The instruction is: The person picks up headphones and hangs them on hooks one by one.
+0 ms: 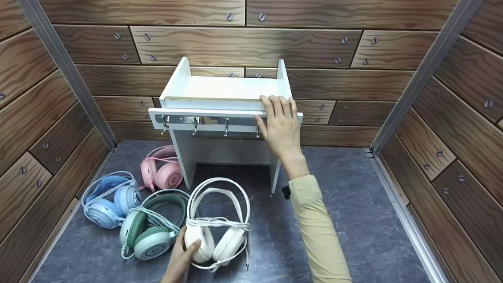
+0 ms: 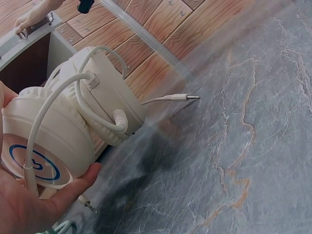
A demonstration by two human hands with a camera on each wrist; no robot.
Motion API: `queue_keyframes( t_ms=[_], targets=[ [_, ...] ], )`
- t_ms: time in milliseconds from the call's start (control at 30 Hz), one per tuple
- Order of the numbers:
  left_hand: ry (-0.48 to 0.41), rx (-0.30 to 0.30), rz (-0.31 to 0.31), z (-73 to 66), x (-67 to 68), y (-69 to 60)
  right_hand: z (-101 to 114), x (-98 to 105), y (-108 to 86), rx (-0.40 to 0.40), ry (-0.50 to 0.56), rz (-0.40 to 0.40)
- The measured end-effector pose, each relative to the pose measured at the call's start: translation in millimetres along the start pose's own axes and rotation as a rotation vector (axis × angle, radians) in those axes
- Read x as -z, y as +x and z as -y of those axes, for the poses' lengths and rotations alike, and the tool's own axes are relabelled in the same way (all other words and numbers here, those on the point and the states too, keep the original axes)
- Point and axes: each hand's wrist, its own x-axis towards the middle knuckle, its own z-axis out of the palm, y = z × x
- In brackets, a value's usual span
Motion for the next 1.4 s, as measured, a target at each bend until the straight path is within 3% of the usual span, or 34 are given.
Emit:
queue_keyframes(
  t_ms=[467, 933, 1100, 1400],
  targets=[
    [0.000, 0.003, -0.025, -4.5, 3.3, -2.9, -1, -1, -0.2, 0.013, -0.001, -0.019],
    [0.050, -0.030, -0.071, -8.6, 6.1, -5.4, 0, -1, 0.2, 0.009, -0.002, -0.017],
    [0.075, -0.017, -0.091, -10.1, 7.3, -5.4, 0, -1, -0.2, 0.006, -0.009, -0.015],
    [0.040, -0.001, -0.099, -11.4, 8.1, -6.0, 0, -1, 0.2, 0.006, -0.008, -0.012]
  ],
)
